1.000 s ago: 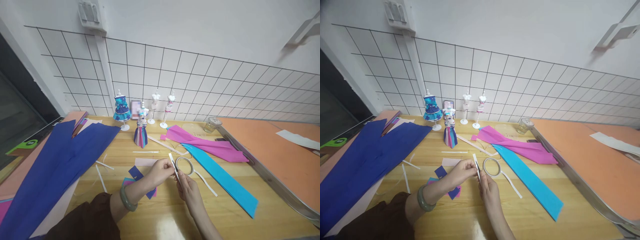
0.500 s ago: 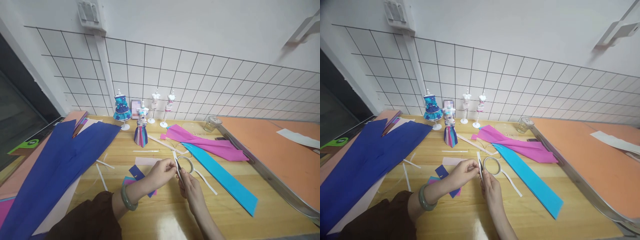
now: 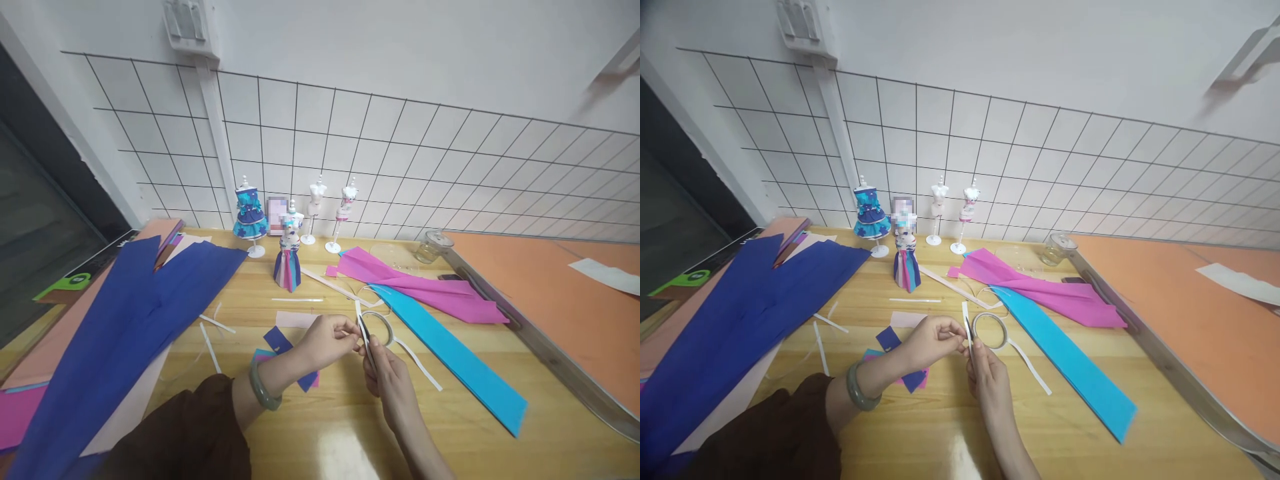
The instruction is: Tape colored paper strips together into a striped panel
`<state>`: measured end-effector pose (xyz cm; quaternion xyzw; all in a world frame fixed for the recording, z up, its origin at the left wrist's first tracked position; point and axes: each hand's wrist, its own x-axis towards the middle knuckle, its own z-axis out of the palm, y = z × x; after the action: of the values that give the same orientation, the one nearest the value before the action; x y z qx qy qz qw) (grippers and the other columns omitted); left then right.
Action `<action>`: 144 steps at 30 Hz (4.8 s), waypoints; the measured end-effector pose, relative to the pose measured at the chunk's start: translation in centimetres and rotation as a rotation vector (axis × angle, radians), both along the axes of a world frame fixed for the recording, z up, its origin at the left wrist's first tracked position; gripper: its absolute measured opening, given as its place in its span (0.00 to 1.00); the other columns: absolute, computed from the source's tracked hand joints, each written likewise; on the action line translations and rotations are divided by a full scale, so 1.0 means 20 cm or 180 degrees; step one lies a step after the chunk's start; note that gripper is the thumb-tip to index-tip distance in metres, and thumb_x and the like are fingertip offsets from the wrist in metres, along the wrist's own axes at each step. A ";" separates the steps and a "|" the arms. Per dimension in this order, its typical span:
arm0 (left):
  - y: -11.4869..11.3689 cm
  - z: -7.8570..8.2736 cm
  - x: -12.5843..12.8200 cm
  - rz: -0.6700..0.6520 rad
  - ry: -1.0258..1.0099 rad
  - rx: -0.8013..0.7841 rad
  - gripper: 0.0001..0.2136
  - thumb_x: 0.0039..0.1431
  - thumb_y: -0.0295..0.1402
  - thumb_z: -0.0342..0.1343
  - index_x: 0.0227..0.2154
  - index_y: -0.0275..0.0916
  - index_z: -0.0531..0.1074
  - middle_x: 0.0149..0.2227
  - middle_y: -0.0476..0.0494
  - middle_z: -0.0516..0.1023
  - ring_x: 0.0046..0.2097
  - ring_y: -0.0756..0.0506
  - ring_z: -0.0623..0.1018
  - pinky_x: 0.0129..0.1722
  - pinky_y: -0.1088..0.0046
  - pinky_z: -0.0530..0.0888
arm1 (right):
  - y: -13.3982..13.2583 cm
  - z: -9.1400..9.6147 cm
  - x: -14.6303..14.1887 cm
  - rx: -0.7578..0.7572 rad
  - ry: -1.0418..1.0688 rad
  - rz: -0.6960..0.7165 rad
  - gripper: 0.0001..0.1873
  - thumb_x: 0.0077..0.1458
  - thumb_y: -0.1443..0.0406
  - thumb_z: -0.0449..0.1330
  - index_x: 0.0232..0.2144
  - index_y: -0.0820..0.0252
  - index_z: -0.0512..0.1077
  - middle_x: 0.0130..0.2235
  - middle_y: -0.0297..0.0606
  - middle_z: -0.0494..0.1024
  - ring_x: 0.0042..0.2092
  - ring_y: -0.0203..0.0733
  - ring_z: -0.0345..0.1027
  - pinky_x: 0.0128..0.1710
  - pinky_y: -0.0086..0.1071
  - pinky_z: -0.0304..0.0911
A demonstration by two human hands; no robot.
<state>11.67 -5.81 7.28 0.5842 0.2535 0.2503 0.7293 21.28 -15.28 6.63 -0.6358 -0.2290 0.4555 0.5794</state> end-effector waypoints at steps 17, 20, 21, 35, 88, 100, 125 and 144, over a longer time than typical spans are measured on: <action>0.05 0.07 -0.03 0.0441 0.0007 0.0274 0.10 0.47 0.37 0.57 0.27 0.34 0.70 0.26 0.48 0.71 0.21 0.55 0.69 0.23 0.77 0.67 | -0.02 0.02 -0.02 -0.0040 -0.0130 -0.0004 0.26 0.44 0.43 0.56 0.25 0.61 0.64 0.17 0.22 0.47 0.18 0.27 0.39 0.17 0.25 0.34; 0.05 0.08 -0.03 0.0450 0.0032 0.0241 0.08 0.47 0.34 0.57 0.25 0.33 0.69 0.25 0.49 0.71 0.21 0.55 0.70 0.24 0.77 0.68 | -0.02 0.01 -0.03 -0.0068 -0.0304 0.0019 0.26 0.44 0.42 0.55 0.25 0.61 0.64 0.16 0.23 0.48 0.18 0.28 0.40 0.17 0.26 0.36; 0.05 0.08 -0.03 0.0461 0.0021 0.0202 0.08 0.46 0.34 0.57 0.25 0.33 0.69 0.25 0.48 0.71 0.22 0.55 0.70 0.24 0.78 0.68 | -0.02 0.01 -0.03 -0.0068 -0.0382 0.0027 0.27 0.44 0.42 0.55 0.25 0.61 0.64 0.16 0.23 0.49 0.18 0.28 0.41 0.17 0.26 0.36; 0.07 0.03 -0.02 0.0393 -0.0156 0.0037 0.07 0.45 0.32 0.57 0.24 0.33 0.68 0.23 0.50 0.70 0.22 0.54 0.71 0.25 0.77 0.68 | -0.02 0.02 -0.04 -0.0171 -0.0688 0.0184 0.27 0.48 0.42 0.51 0.25 0.61 0.64 0.17 0.25 0.53 0.19 0.30 0.44 0.19 0.26 0.40; 0.18 0.05 -0.08 -0.0048 -0.0885 -0.1157 0.09 0.48 0.30 0.59 0.29 0.33 0.65 0.32 0.38 0.78 0.35 0.43 0.79 0.39 0.65 0.73 | -0.16 0.03 0.05 -0.0410 -0.0415 0.1250 0.25 0.53 0.46 0.47 0.23 0.61 0.65 0.16 0.28 0.62 0.15 0.28 0.48 0.18 0.27 0.41; 0.16 0.05 -0.07 0.0019 -0.0767 -0.0794 0.11 0.47 0.33 0.61 0.27 0.33 0.66 0.32 0.38 0.78 0.37 0.43 0.78 0.43 0.61 0.71 | -0.30 0.22 0.20 -0.0492 0.0531 0.0902 0.29 0.48 0.42 0.50 0.23 0.63 0.69 0.11 0.28 0.56 0.13 0.28 0.46 0.17 0.27 0.40; 0.05 0.11 -0.04 -0.0034 -0.0446 -0.0515 0.14 0.40 0.37 0.64 0.23 0.32 0.68 0.26 0.44 0.75 0.31 0.48 0.76 0.39 0.67 0.71 | -0.06 0.22 -0.02 -0.0253 -0.1018 0.0620 0.32 0.48 0.38 0.44 0.23 0.61 0.67 0.14 0.30 0.62 0.15 0.32 0.53 0.16 0.28 0.48; 0.02 0.10 -0.02 0.0014 -0.0514 -0.0535 0.13 0.39 0.36 0.64 0.21 0.33 0.67 0.22 0.48 0.73 0.26 0.50 0.75 0.34 0.70 0.71 | -0.02 0.19 -0.04 -0.0227 -0.0749 0.0272 0.27 0.47 0.42 0.52 0.24 0.62 0.64 0.17 0.27 0.54 0.18 0.29 0.44 0.17 0.26 0.38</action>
<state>11.24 -5.43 9.27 0.4984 0.2153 0.2759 0.7931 20.39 -15.71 10.39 -0.6948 -0.3060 0.4098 0.5056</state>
